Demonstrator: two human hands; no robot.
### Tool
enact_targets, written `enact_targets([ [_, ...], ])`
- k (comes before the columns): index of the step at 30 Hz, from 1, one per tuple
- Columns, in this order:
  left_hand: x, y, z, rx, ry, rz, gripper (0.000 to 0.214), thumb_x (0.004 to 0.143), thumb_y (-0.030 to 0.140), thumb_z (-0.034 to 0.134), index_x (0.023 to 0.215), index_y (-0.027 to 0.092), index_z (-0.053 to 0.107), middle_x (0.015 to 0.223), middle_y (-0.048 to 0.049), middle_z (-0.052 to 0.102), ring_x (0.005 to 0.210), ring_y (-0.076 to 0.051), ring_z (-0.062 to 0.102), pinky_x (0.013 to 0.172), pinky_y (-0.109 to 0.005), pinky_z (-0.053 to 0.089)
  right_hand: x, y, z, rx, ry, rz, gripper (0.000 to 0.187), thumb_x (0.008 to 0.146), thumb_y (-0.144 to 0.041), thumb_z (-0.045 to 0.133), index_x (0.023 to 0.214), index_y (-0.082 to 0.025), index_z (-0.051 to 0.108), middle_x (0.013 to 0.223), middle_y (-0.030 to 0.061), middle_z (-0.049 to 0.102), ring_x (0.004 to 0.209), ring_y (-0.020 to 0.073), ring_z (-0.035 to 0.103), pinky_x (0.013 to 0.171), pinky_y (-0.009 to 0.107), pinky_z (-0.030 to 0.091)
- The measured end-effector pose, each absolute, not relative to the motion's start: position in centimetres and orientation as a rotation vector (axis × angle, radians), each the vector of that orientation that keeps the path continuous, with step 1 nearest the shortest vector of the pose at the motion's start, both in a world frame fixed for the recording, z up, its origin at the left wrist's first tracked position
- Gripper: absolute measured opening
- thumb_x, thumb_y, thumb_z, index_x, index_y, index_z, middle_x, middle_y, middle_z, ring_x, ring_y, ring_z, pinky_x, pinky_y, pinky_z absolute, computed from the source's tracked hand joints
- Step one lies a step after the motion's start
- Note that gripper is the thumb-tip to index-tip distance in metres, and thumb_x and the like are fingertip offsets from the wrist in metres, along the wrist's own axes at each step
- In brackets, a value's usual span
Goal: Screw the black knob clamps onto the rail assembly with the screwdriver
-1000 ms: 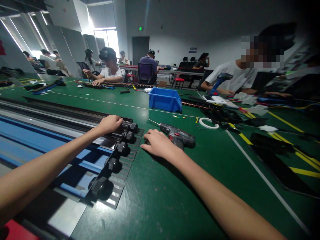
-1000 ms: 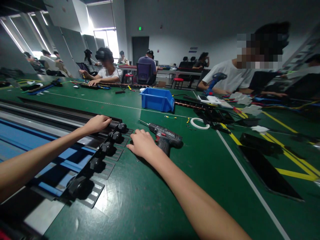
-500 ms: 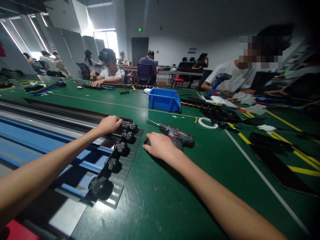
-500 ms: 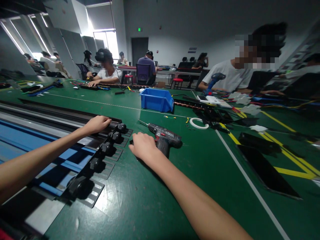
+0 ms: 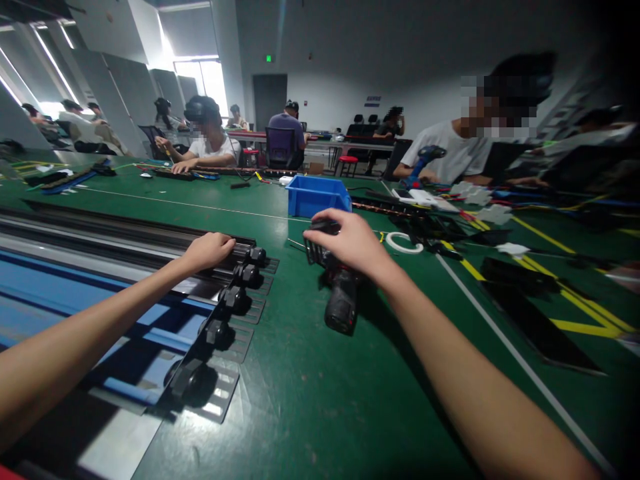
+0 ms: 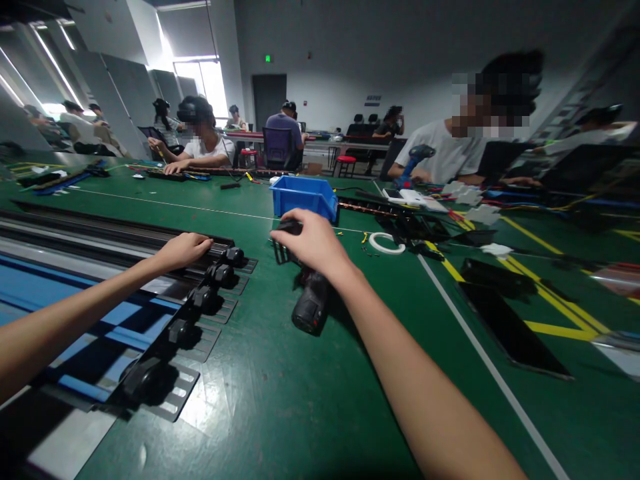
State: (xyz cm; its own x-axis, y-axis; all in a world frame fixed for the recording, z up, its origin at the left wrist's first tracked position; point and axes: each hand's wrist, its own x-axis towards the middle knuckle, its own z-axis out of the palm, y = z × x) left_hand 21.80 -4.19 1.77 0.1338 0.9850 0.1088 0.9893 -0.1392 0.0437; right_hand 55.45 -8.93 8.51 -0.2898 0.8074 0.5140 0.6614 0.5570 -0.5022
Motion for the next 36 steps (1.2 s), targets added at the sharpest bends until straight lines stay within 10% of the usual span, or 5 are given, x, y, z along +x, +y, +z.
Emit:
enact_targets([
  [20,21.8,-3.9,1.6,-2.31,-2.05,-0.154,0.056,0.094,0.055,0.027,0.078,0.022,0.069,0.085,-0.0134,0.074,0.083,-0.029,0.068,0.068,-0.029,0.043,69.3,-0.4,-3.9,-1.291,-1.638,-0.056,0.029,0.073,-0.037,0.072,0.085,-0.023,0.051,0.117,0.0126,0.06,0.112,0.0241,0.056,0.098,0.036,0.042],
  [28,21.7,-4.0,1.6,-2.327,-2.039,-0.166,0.057,0.094,0.054,0.026,0.08,0.021,0.07,0.085,-0.014,0.074,0.084,-0.03,0.068,0.069,-0.031,0.043,69.9,0.0,-5.0,-1.377,-1.704,0.074,0.033,0.064,-0.04,0.077,0.077,-0.025,0.052,0.076,0.0011,0.057,0.071,0.0158,0.045,0.069,0.03,0.035],
  [36,21.6,-3.9,1.5,-2.332,-2.032,-0.179,0.057,0.093,0.055,0.027,0.08,0.022,0.071,0.085,-0.0132,0.073,0.083,-0.029,0.067,0.068,-0.03,0.043,69.6,-0.1,-4.2,-1.421,-1.506,0.099,0.031,0.069,-0.046,0.074,0.079,-0.021,0.058,0.077,0.0024,0.061,0.071,0.0174,0.053,0.068,0.032,0.04],
])
